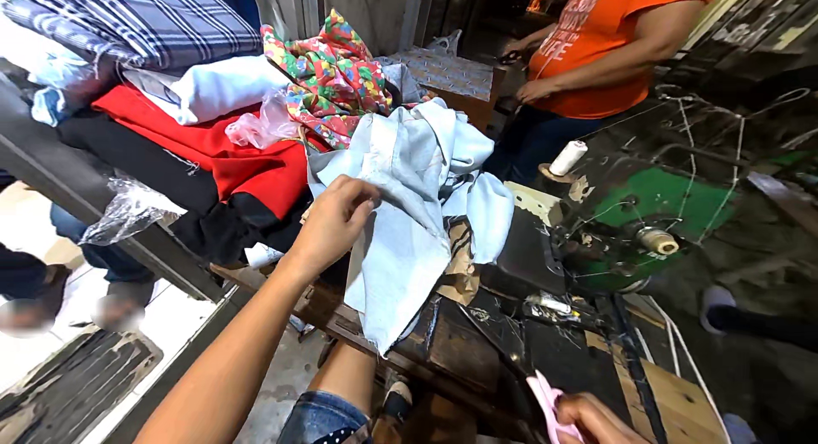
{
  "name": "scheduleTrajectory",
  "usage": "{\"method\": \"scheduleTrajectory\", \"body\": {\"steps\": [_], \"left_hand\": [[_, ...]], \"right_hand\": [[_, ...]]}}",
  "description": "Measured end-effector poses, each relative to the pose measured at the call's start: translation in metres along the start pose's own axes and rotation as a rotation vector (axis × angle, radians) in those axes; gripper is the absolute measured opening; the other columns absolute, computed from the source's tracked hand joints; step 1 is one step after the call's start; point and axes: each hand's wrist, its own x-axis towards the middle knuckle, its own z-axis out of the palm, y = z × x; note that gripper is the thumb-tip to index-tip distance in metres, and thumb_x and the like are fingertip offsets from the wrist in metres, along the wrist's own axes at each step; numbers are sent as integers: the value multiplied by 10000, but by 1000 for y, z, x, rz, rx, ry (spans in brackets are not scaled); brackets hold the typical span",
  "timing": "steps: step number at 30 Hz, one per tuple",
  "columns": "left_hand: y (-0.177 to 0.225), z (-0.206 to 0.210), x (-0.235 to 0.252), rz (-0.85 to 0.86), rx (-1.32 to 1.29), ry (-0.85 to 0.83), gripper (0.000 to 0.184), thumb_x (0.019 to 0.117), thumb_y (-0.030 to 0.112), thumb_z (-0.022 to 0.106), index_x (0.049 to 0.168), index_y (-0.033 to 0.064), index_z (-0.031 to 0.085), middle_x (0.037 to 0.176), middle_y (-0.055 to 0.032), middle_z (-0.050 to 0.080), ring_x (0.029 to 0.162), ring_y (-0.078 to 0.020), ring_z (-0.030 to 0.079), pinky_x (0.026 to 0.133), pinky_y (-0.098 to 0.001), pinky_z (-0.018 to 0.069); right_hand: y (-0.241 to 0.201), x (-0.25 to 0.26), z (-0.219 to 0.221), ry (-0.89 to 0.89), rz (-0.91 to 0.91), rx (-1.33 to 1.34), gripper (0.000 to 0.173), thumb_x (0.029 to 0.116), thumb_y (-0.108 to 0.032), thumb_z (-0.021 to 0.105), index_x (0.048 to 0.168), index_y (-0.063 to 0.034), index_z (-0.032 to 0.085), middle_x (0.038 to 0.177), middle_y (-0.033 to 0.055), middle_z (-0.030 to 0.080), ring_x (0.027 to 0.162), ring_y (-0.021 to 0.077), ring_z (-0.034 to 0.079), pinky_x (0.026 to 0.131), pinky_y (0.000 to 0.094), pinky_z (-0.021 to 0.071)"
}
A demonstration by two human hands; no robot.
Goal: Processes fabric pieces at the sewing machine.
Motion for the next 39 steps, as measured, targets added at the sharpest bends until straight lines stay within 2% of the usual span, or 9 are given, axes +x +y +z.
{"method": "scheduleTrajectory", "body": {"steps": [4,7,11,17,22,27,33,36,39], "left_hand": [[-13,-1,-26,-344,27,-126,325,1015,220,666,1216,-34,641,1039,-197,691,916,-313,679,869,-542,542],[-29,14,-50,-357,1,-165,434,982,269,703,1295,-24,634,1185,-215,661,1008,-316,688,915,-508,562],[-28,30,-67,-297,-1,-173,294,988,206,677,1184,-12,695,1001,-154,707,937,-284,666,888,-491,530],[25,34,-91,187,-4,100,188,949,184,618,916,61,756,883,-60,727,885,-195,697,825,-365,569],[70,87,-135,429,-232,-476,178,956,121,673,1094,73,776,1102,-119,729,1124,-302,679,996,-454,536],[59,104,-153,440,-334,-624,183,965,100,660,1098,31,766,1110,-167,727,1131,-347,678,1009,-465,532],[38,75,-145,199,-276,-180,138,965,138,627,946,64,742,871,-61,705,830,-159,683,774,-292,570],[25,67,-136,-7,-139,21,195,967,175,600,976,48,747,858,-61,665,724,-100,634,666,-233,546],[14,65,-131,-115,-74,-14,226,977,208,609,1026,57,770,912,-79,676,781,-139,650,715,-276,557]], "right_hand": [[22,19,4,84,-43,-113,225,917,132,540,1058,134,715,1185,335,660,1149,536,607,1028,602,451],[19,32,12,118,-68,-96,231,930,111,543,1068,114,728,1194,321,662,1148,518,613,1017,590,463],[12,42,27,187,-188,-33,234,919,77,557,1057,79,745,1169,267,691,1094,457,654,975,537,507],[5,38,28,340,-340,194,256,974,-50,509,1001,67,735,1079,178,710,1054,122,652,950,208,499],[-7,40,25,495,-409,365,205,1032,-131,512,1017,-56,702,1065,-11,689,1033,-30,623,903,128,514],[-9,43,36,497,-421,337,219,1051,-214,523,1035,-90,702,1039,-23,688,964,-38,629,844,120,522],[-32,78,59,522,-613,122,233,997,-108,516,1009,-76,747,984,43,714,973,63,655,899,168,516],[-63,101,59,435,-661,-70,265,925,-27,547,1055,-74,773,990,88,730,925,227,680,839,337,556],[-85,121,57,235,-627,-296,222,896,43,607,1031,-39,763,982,144,706,927,348,681,789,483,560]]}}
